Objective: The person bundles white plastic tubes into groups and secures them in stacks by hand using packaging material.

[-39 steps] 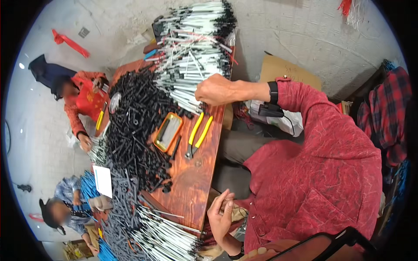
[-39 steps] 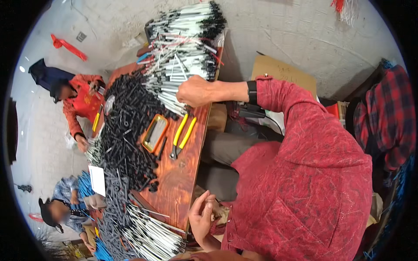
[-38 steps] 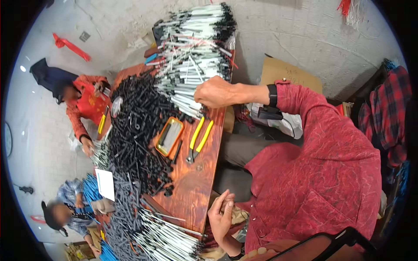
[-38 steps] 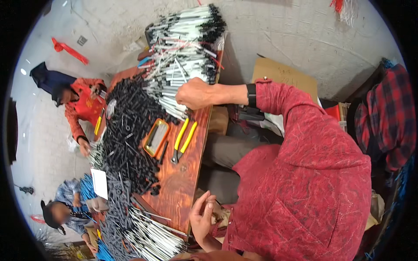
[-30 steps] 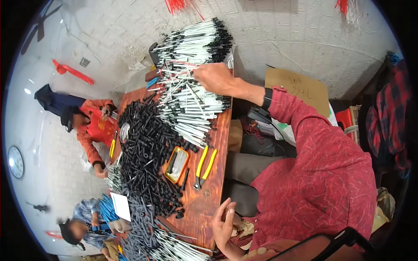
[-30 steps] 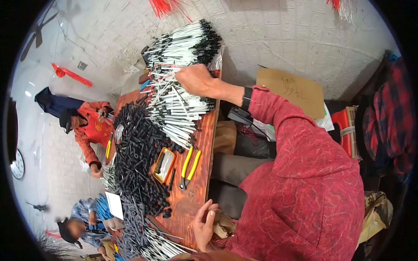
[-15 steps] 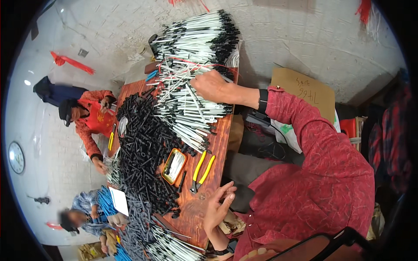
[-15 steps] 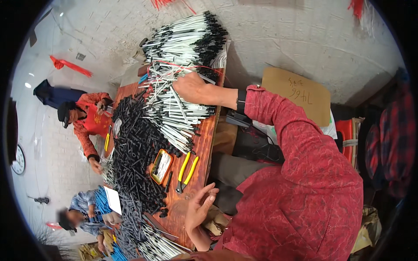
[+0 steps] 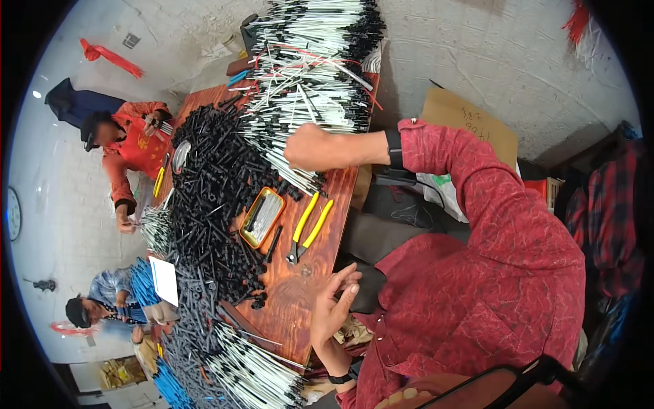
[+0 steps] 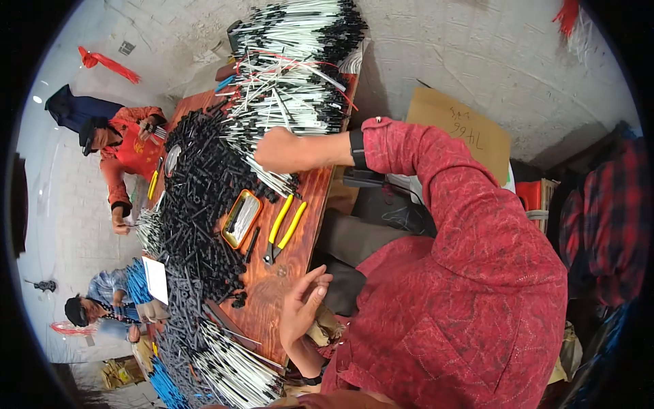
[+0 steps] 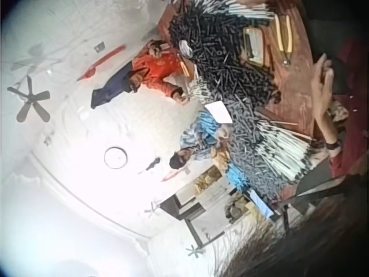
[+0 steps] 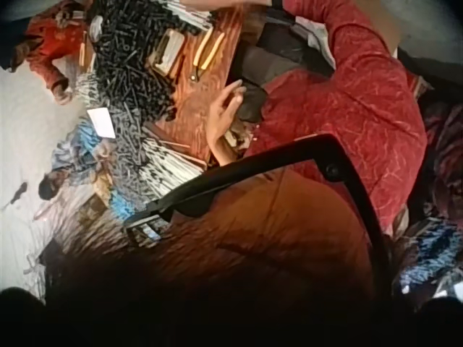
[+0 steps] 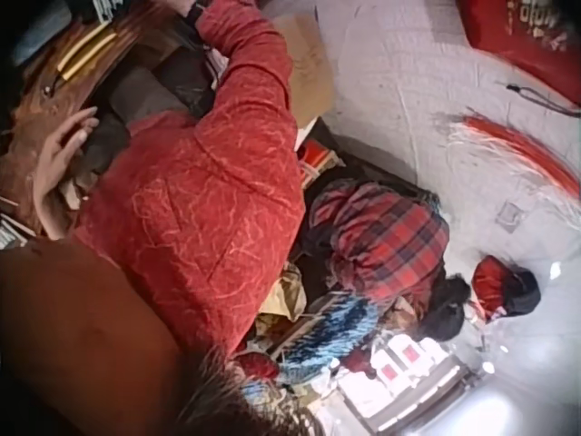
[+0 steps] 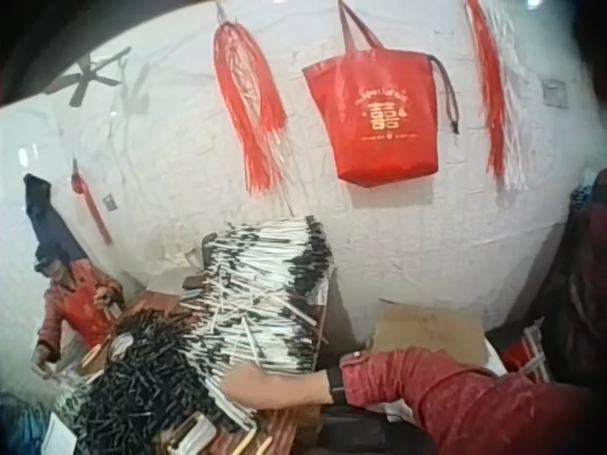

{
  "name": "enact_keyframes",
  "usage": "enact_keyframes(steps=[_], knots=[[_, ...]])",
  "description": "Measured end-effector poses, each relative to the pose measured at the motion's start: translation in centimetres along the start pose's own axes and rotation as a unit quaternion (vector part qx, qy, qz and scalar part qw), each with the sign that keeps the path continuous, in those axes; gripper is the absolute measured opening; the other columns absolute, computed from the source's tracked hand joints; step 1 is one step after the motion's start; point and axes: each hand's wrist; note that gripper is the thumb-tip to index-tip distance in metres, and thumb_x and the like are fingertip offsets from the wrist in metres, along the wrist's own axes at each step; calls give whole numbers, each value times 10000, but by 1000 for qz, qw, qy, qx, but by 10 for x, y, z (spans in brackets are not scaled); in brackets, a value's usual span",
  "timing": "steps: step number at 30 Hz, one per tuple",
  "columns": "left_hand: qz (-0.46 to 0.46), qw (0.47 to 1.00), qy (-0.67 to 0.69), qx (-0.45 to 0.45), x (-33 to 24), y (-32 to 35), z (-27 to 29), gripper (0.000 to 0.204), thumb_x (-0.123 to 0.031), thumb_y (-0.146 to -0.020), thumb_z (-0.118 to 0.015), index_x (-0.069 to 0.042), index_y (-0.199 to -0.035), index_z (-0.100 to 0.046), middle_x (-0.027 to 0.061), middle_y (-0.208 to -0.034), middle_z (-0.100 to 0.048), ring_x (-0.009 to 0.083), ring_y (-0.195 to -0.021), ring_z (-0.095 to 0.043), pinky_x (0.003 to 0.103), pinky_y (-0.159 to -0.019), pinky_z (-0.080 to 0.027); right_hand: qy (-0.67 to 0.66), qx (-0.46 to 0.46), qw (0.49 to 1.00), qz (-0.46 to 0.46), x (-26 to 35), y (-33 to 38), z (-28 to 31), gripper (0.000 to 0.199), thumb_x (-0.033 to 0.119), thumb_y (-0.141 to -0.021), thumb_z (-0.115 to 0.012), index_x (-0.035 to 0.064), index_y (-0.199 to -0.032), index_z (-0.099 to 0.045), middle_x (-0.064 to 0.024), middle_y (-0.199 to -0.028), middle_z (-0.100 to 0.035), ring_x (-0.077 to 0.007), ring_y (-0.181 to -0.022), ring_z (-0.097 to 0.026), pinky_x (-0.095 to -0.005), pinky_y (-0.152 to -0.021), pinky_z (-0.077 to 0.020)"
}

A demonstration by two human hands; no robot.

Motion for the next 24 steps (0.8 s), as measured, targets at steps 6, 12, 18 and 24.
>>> enact_keyframes(steps=[6,12,18,24], knots=[[-10,999,30,-19,15,19,0,382,-89,-949,-605,-14,-1320,-553,102,-1137,-653,146,-1010,-614,276,-887,-476,12,23,998,-48,16,6,-23,331,356,-772,-723,43,-672,-686,-149,-683,-673,-323,-680,-683,-434,-541,-513],[-42,997,32,-59,12,13,4,359,-95,-942,-614,-23,-1292,-581,87,-1079,-684,124,-950,-623,265,-835,-486,-23,37,996,-82,30,-2,-23,292,316,-767,-743,29,-738,-698,-145,-737,-695,-305,-693,-692,-423,-545,-522],[-73,994,-6,-77,-3,0,6,351,-88,-947,-605,-15,-1289,-580,80,-1067,-685,117,-952,-616,261,-855,-477,21,-28,996,-76,26,-7,-37,216,187,-743,-698,-8,-835,-680,-173,-771,-688,-294,-691,-692,-412,-538,-528],[-45,994,26,-93,-12,-10,12,327,-82,-952,-598,12,-1264,-592,94,-1103,-670,135,-1010,-613,271,-914,-467,53,31,997,-49,26,-6,-41,228,139,-704,-699,-21,-863,-665,-171,-771,-680,-281,-690,-692,-389,-528,-525]])
Point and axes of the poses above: each hand's wrist, its own y-axis away from the middle knuckle, its own z-axis out of the back of the hand, x = y × z
